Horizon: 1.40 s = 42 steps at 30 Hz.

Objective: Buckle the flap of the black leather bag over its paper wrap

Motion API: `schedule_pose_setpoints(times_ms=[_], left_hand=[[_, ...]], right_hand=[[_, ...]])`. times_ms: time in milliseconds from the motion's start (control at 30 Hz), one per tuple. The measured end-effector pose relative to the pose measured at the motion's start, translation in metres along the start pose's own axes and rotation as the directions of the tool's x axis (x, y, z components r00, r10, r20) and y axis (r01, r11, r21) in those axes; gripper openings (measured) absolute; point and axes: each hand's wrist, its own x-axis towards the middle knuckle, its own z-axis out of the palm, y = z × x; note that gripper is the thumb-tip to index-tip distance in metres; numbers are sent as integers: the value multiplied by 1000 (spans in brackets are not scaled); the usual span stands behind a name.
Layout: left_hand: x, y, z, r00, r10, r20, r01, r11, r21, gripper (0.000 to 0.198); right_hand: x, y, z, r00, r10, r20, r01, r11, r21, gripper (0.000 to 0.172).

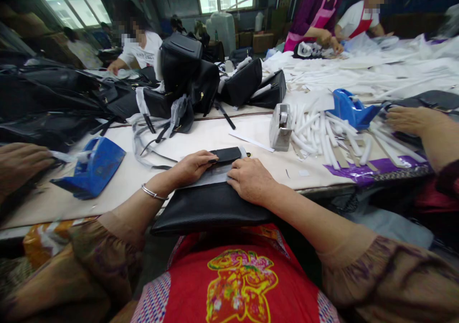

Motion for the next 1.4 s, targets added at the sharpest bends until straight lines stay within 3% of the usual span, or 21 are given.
schedule_pose_setpoints(times_ms=[200,500,700,1000,1267,1400], left_hand=[[0,-2,7,999,39,-27,-39,999,0,29],[5,-2,0,999,-42,-19,42,999,-19,28],[4,-5,0,997,-71,-27,71,997,-31,29],[3,-3,-2,995,-87,-40,86,996,-35,25],[2,6,5,999,-28,-46,26,999,-44,26],[-1,10,12,999,29,-34,-28,1000,7,28]], right_hand=[[0,-2,1,1000,-14,-11,14,1000,-24,25],[5,-3,2,990,-141,12,141,989,-45,29],[16,-12,-1,976,-193,104,204,974,-101,24],[13,-6,10,973,-230,-3,230,972,46,23],[10,-17,4,975,-186,125,184,983,23,26],[10,-17,3,971,-195,136,192,981,37,26]])
